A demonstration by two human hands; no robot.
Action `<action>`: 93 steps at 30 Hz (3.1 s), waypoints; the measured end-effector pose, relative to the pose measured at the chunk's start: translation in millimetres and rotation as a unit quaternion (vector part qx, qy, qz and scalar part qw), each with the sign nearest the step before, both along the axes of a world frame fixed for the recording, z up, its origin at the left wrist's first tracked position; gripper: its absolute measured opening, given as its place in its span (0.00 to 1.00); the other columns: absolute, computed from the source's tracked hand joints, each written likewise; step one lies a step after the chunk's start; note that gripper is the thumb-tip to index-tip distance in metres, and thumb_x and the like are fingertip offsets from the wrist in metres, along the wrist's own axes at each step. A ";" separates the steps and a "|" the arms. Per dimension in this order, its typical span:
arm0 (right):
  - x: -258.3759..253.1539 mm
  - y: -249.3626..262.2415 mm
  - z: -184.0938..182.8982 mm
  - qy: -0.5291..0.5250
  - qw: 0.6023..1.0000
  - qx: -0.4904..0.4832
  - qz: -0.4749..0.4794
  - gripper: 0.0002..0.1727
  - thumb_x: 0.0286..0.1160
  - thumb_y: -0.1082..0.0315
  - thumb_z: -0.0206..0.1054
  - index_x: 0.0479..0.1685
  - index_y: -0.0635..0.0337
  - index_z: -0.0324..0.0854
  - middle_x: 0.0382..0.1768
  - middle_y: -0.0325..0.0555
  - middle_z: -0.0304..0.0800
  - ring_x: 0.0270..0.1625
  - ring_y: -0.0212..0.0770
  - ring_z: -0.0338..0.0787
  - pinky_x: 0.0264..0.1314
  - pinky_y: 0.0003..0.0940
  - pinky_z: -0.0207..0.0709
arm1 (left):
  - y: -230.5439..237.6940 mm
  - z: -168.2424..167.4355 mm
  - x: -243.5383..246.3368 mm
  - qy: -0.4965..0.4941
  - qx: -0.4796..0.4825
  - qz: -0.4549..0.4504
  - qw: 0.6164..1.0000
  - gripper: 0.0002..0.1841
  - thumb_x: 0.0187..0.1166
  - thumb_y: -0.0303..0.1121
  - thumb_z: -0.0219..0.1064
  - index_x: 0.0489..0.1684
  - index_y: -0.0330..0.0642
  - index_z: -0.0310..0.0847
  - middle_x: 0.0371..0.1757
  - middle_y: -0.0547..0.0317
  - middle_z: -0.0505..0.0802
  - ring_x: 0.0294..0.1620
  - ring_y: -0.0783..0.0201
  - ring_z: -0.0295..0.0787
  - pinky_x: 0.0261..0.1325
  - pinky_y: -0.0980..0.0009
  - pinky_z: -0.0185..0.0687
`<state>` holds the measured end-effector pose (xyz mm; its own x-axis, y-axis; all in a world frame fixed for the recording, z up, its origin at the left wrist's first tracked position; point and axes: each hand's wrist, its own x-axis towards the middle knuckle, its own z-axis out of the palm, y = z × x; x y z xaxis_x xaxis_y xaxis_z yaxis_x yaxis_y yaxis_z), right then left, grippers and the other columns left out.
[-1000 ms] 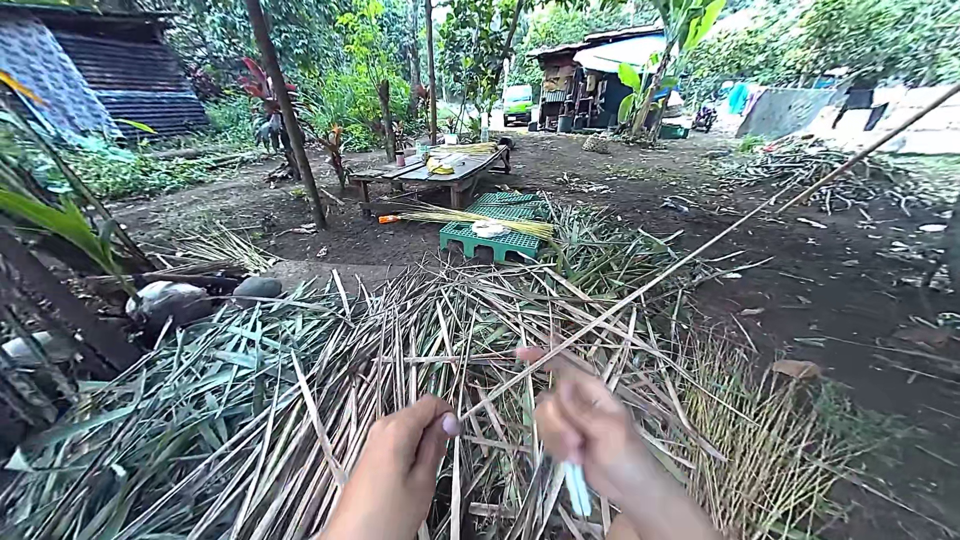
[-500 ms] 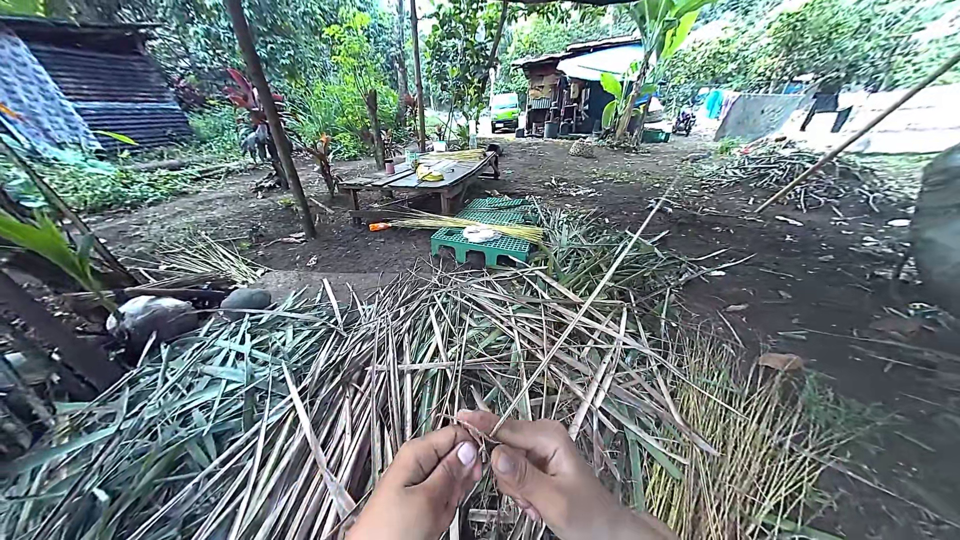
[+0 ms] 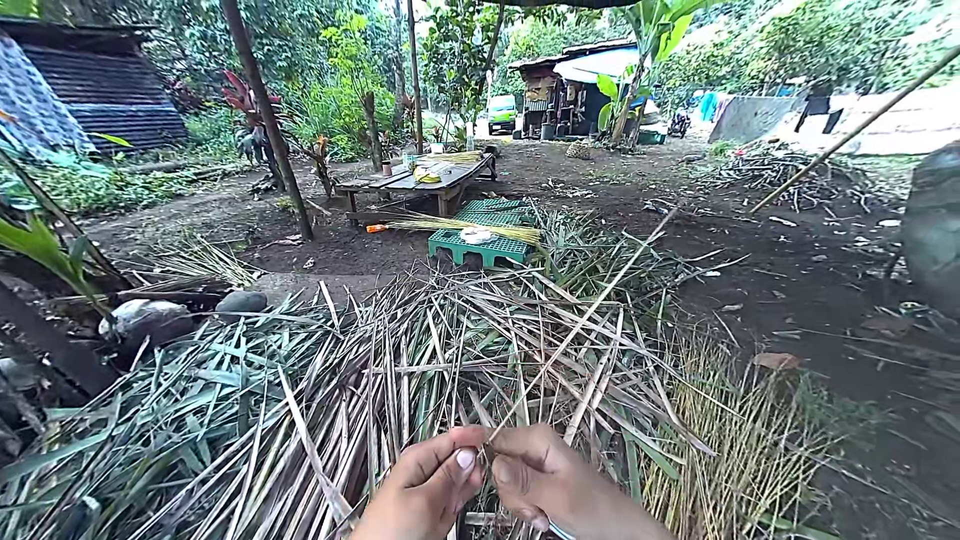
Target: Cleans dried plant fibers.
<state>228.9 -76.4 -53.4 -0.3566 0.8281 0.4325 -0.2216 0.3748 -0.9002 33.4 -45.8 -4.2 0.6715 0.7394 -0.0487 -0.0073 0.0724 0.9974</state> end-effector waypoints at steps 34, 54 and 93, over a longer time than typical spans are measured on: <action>24.5 9.1 7.6 0.208 0.967 -0.114 -0.093 0.23 0.87 0.69 0.48 0.75 0.62 0.77 0.12 0.18 0.71 0.13 0.16 0.70 0.17 0.14 0.65 | -4.2 -0.7 -13.1 0.182 0.544 0.135 0.808 0.09 0.80 0.29 0.62 0.32 0.38 0.87 0.21 0.58 0.86 0.18 0.71 0.76 0.22 0.77 0.71; 64.7 -6.1 8.0 0.211 0.963 -0.090 -0.142 0.27 0.87 0.63 0.52 0.85 0.55 0.65 0.11 0.16 0.70 0.12 0.15 0.69 0.17 0.13 0.65 | -1.8 2.1 -35.7 0.274 0.629 0.192 0.701 0.09 0.77 0.28 0.60 0.30 0.38 0.86 0.25 0.51 0.87 0.17 0.58 0.81 0.16 0.63 0.73; 54.2 6.9 11.5 0.324 0.920 -0.095 -0.197 0.20 0.91 0.67 0.41 0.70 0.58 0.75 0.10 0.24 0.72 0.11 0.21 0.72 0.17 0.17 0.71 | 1.9 13.6 -53.5 0.323 0.580 0.121 0.738 0.09 0.81 0.29 0.63 0.41 0.32 0.88 0.32 0.43 0.92 0.22 0.48 0.88 0.23 0.51 0.79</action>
<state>283.1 -69.4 -41.9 0.2706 0.9201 0.2831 -0.6154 0.3915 -0.6841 -20.1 -43.9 9.3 0.6262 0.6299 0.4594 0.6247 -0.7580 0.1878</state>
